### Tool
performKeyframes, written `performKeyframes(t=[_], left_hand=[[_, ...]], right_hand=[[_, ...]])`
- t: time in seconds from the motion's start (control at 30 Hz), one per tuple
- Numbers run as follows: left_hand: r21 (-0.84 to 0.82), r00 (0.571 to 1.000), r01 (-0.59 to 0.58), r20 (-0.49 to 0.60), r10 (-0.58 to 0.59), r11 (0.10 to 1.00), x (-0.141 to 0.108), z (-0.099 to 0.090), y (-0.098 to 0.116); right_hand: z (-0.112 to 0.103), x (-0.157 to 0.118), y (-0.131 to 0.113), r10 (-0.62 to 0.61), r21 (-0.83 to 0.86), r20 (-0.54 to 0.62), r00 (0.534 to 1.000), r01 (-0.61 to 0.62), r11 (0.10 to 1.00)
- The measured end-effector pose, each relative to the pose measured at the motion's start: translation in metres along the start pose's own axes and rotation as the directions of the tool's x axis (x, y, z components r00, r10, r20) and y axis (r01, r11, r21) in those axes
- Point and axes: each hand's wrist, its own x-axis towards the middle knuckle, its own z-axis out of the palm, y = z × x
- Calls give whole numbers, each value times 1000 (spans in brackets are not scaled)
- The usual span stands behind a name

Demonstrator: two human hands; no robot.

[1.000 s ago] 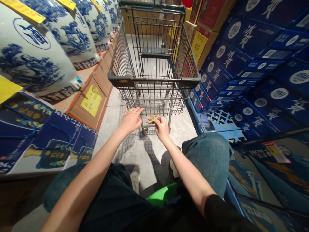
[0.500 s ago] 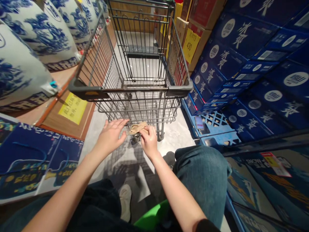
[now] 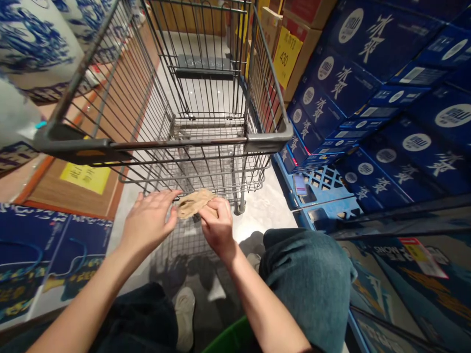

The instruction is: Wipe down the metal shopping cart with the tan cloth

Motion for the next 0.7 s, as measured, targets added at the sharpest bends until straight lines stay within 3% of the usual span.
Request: performKeyframes(t=[0.23,0.4,0.57,0.7], left_hand=[[-29,999,-14,-34,13,999,2,0,2],[-45,998,-35,-48,33,998,4,0,5],[-32,1000,-2,-14,1,999,8,-1,10],[-28,1000,11,25,-11,1000,10,-3,15]], right_hand=[[4,-1,28,12,-65,15,1000,-11,998],[-3,4,32,-29,-61,-2,1000,29,998],[-9,2,37,122,-142,140,983,-102,985],[-16,-1,28,128,-148,186,974,-101,984]])
